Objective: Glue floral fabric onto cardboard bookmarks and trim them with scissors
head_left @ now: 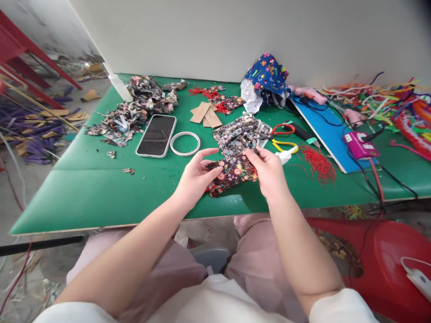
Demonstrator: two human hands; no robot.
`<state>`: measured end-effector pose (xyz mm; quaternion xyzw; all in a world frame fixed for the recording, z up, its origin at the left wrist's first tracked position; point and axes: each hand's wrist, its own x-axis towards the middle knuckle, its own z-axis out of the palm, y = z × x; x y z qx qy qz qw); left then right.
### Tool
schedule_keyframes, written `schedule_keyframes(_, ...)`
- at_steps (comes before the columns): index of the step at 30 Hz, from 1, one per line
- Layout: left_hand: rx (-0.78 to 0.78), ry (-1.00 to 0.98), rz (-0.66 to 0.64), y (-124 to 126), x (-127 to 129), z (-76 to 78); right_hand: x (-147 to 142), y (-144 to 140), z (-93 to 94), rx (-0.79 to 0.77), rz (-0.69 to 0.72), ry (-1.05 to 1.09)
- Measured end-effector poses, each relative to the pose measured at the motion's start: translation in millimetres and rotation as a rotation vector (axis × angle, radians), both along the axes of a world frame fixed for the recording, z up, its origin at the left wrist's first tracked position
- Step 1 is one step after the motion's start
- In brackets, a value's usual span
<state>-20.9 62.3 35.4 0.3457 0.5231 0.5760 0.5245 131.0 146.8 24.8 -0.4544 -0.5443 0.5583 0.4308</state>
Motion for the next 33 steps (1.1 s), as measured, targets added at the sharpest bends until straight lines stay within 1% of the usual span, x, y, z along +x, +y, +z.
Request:
schedule_keyframes(3, -0.023, 0.055, 0.075, -1, 4, -2.4, 4, 0, 1.7, 0.135, -0.03, -0.152)
schedule_keyframes(5, -0.029, 0.084, 0.078, -3, 5, -4.6, 6, -1, 2.9, 0.231, -0.021, -0.244)
schedule_keyframes(7, -0.03, 0.157, 0.069, -6, 5, -7.1, 9, -2, 3.2, 0.291, 0.003, -0.327)
schedule_keyframes(11, -0.071, 0.449, 0.064, -15, 4, -10.2, 13, -4, 0.3, 0.352, 0.037, -0.475)
schedule_keyframes(14, -0.111, 0.603, 0.009, -21, 3, -10.2, 14, -7, -3.8, 0.376, 0.069, -0.545)
schedule_keyframes(17, -0.106, 0.808, -0.039, -24, 3, -11.2, 12, -8, -8.2, 0.388, 0.108, -0.624)
schedule_keyframes(20, -0.083, 1.036, -0.059, -25, 1, -15.1, 10, -9, -11.9, 0.416, 0.125, -0.716)
schedule_keyframes(22, -0.079, 1.133, -0.072, -25, -1, -17.9, 8, -9, -13.7, 0.436, 0.125, -0.776)
schedule_keyframes(25, -0.093, 1.216, -0.086, -24, -5, -18.4, 6, -8, -15.9, 0.447, 0.125, -0.833)
schedule_keyframes(29, -0.14, 1.234, -0.069, -22, -14, -9.7, 5, -8, -18.7, 0.467, 0.124, -0.891)
schedule_keyframes(31, -0.163, 1.245, -0.032, -21, -20, -4.3, 5, -7, -19.7, 0.476, 0.124, -0.917)
schedule_keyframes(33, -0.139, 1.272, 0.028, -22, -24, -0.8, 5, -6, -20.2, 0.477, 0.122, -0.939)
